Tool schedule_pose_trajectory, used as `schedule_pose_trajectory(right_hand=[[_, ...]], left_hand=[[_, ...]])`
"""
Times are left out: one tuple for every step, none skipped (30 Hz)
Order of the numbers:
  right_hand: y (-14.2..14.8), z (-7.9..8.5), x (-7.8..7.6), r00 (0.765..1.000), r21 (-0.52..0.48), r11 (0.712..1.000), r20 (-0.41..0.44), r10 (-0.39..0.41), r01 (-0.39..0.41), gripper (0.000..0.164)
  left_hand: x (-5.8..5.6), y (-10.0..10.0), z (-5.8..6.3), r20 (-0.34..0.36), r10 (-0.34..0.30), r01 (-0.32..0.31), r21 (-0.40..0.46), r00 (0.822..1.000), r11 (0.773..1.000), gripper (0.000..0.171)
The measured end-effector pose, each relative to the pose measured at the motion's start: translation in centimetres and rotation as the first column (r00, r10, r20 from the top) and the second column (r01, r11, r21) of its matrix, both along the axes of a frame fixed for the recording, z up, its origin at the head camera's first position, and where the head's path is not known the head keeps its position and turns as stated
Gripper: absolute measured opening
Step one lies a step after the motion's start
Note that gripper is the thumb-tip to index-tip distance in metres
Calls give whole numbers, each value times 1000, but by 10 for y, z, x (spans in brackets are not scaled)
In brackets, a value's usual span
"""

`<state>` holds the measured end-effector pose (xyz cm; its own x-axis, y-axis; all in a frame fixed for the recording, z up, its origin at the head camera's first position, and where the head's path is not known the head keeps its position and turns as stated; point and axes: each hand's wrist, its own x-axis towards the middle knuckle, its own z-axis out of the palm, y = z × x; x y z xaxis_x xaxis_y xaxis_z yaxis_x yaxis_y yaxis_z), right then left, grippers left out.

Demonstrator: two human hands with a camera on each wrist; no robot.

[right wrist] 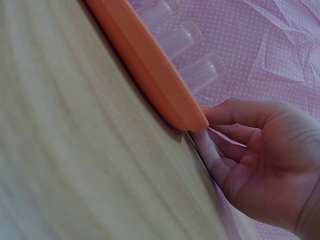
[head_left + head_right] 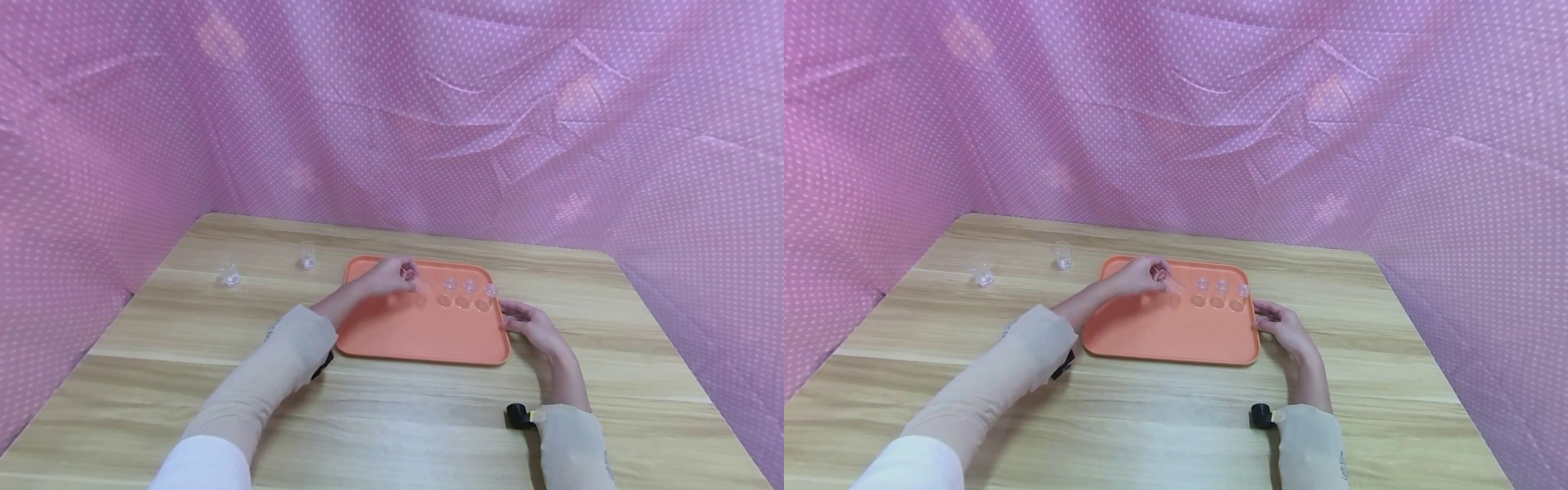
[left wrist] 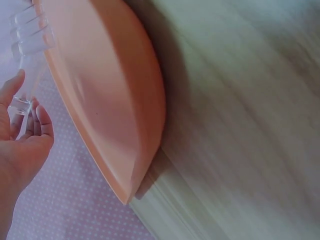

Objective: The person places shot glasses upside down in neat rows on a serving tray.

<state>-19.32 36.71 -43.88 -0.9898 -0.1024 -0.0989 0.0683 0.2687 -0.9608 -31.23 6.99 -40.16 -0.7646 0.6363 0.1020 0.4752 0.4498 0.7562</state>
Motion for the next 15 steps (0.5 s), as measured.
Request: schedule_pose_trajectory(right_hand=[[0, 0, 0, 1000, 3, 1000, -3, 0, 0, 46], [0, 0, 0, 1000, 5, 1000, -4, 0, 0, 46], [0, 0, 0, 1000, 4, 1000, -4, 0, 0, 46], [0, 0, 0, 1000, 4, 1000, -4, -1, 1, 46], [1, 0, 0, 1000, 6, 1000, -3, 0, 0, 46], [1, 0, 0, 1000, 4, 1000, -1, -2, 2, 46], [1, 0, 0, 1000, 6, 1000, -1, -4, 4, 46], [1, 0, 0, 1000, 5, 1000, 0, -6, 6, 46], [1, 0, 0, 1000, 4, 1000, -1, -4, 4, 46], [1, 1, 0, 1000, 7, 1000, -5, -5, 5, 46], [0, 1, 0, 1000, 5, 1000, -8, -2, 2, 46], [0, 1, 0, 1000, 0, 1000, -10, -4, 4, 46], [0, 1, 0, 1000, 0, 1000, -13, -3, 3, 46], [0, 1, 0, 1000, -5, 1000, -13, -2, 2, 46], [0, 1, 1, 1000, -7, 1000, -13, 2, -2, 46]], left_hand=[[0, 1, 0, -8, -5, 5, -5, 1000, 1000, 26], [1, 2, 0, -17, -9, 8, -10, 1000, 1000, 25], [1, 4, 0, -22, -14, 13, -10, 1000, 1000, 24], [2, 5, 0, -23, -19, 19, -6, 1000, 1000, 23], [3, 6, 1, -25, -19, 19, -7, 1000, 1000, 22], [3, 8, 1, -21, -25, 25, 1, 999, 1000, 21], [4, 9, 1, -18, -27, 27, 5, 999, 1000, 21], [5, 10, 2, -10, -28, 28, 6, 1000, 1000, 21], [5, 12, 2, -10, -34, 34, 7, 999, 999, 21], [5, 13, 2, -11, -40, 40, 8, 999, 999, 21], [5, 15, 1, -17, -44, 44, 5, 999, 999, 21], [6, 16, 1, -27, -50, 50, 0, 998, 999, 21], [6, 17, 1, -37, -55, 55, -6, 998, 998, 21], [6, 19, 1, -47, -60, 59, -9, 997, 998, 21], [7, 20, 1, -66, -62, 62, -16, 996, 998, 21]])
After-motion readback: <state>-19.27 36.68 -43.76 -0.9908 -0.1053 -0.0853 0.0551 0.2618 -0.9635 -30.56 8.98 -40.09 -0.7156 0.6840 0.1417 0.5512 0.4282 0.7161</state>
